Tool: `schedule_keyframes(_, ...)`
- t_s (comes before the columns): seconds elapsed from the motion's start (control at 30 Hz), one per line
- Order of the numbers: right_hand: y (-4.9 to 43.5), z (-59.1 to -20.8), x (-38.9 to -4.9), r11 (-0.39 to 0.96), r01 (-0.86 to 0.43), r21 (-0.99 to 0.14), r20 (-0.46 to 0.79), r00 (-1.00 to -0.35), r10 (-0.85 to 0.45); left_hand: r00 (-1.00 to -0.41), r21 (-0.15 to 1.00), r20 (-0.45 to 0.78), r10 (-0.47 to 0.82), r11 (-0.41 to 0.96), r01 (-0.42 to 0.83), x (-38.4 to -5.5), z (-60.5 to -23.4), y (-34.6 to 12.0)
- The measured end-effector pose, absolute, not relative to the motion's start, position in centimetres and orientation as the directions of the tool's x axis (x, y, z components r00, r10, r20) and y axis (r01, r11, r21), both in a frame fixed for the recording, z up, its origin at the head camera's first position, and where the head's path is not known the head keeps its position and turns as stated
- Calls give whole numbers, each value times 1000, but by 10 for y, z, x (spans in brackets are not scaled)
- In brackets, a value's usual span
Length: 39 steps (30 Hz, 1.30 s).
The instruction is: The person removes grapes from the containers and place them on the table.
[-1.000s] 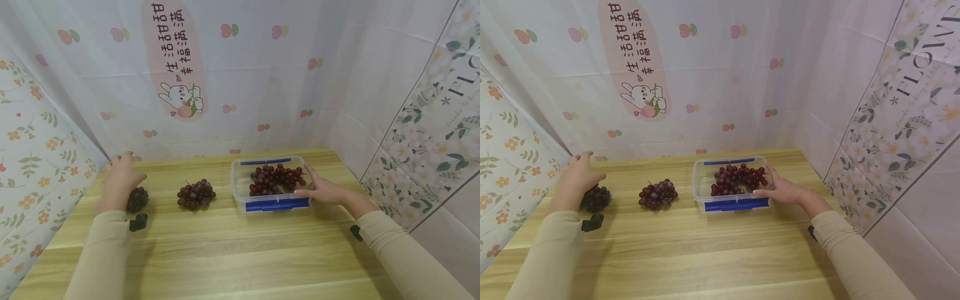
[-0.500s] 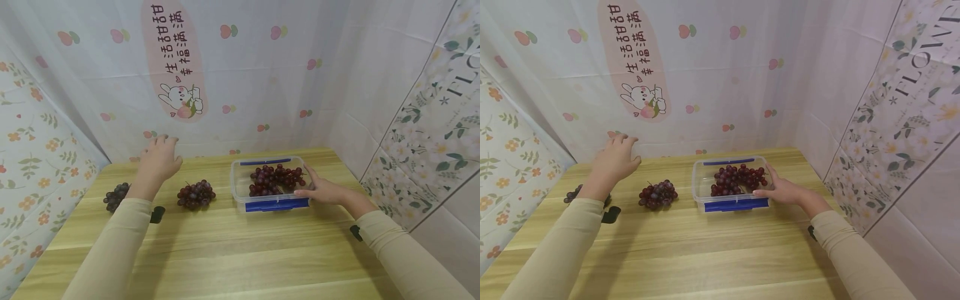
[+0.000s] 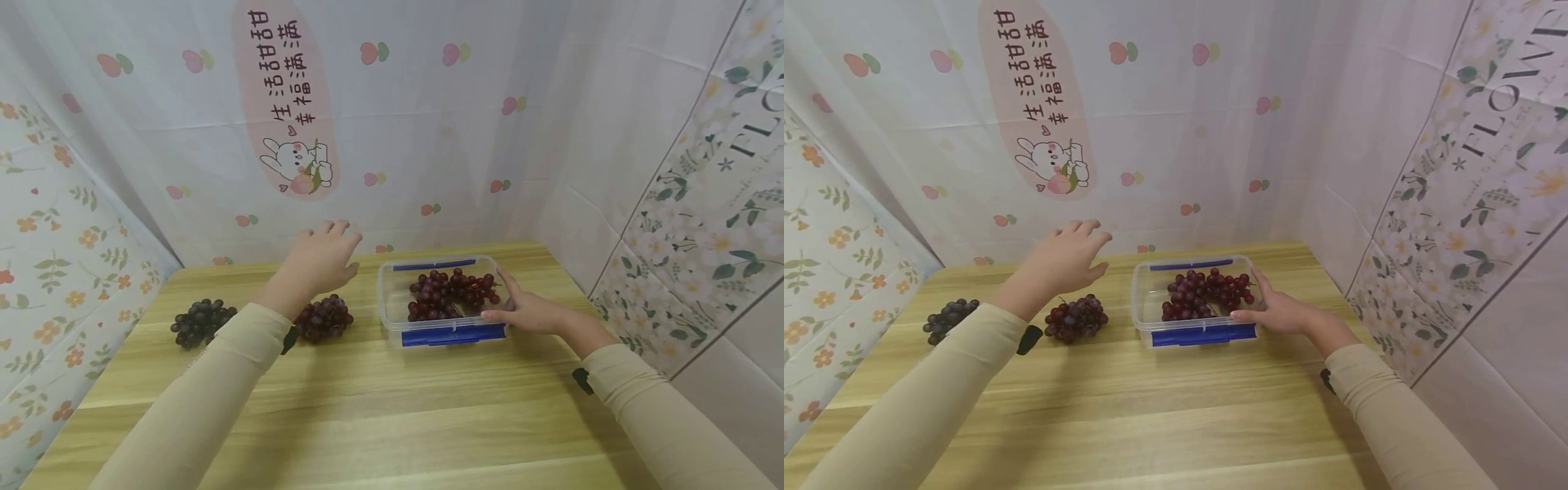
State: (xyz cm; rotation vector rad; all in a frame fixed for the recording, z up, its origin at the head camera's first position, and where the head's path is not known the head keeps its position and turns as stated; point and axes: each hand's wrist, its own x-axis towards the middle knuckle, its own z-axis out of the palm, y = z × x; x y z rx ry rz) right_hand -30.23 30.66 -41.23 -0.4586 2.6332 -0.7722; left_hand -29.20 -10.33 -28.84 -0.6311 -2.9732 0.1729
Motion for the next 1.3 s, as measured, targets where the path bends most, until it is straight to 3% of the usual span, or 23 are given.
schedule_keyframes(0.1,307,-413,-302,799,-206,-565,-244,-884,-400,-875,-154,37,482,868,472,-292,-292,-86)
schedule_keyframes(0.23,307,-413,-303,800,-205,-565,-246,-883,-400,-834,-97,-12,552,829,550,-294,-294,-64)
schedule_keyframes(0.53,307,-415,-303,799,-197,-568,-251,-883,-396,-791,363,-108,603,764,533,-306,-305,-29)
schedule_keyframes(0.6,307,-416,-303,800,-196,-567,-252,-883,-395,-789,422,-111,605,747,514,-309,-311,-23)
schedule_keyframes(1.03,310,-414,-304,797,-197,-572,-253,-881,-399,-776,274,-200,598,794,542,-322,-335,21)
schedule_keyframes(1.3,308,-413,-304,798,-189,-571,-262,-880,-396,-757,253,-317,571,820,512,-320,-334,33)
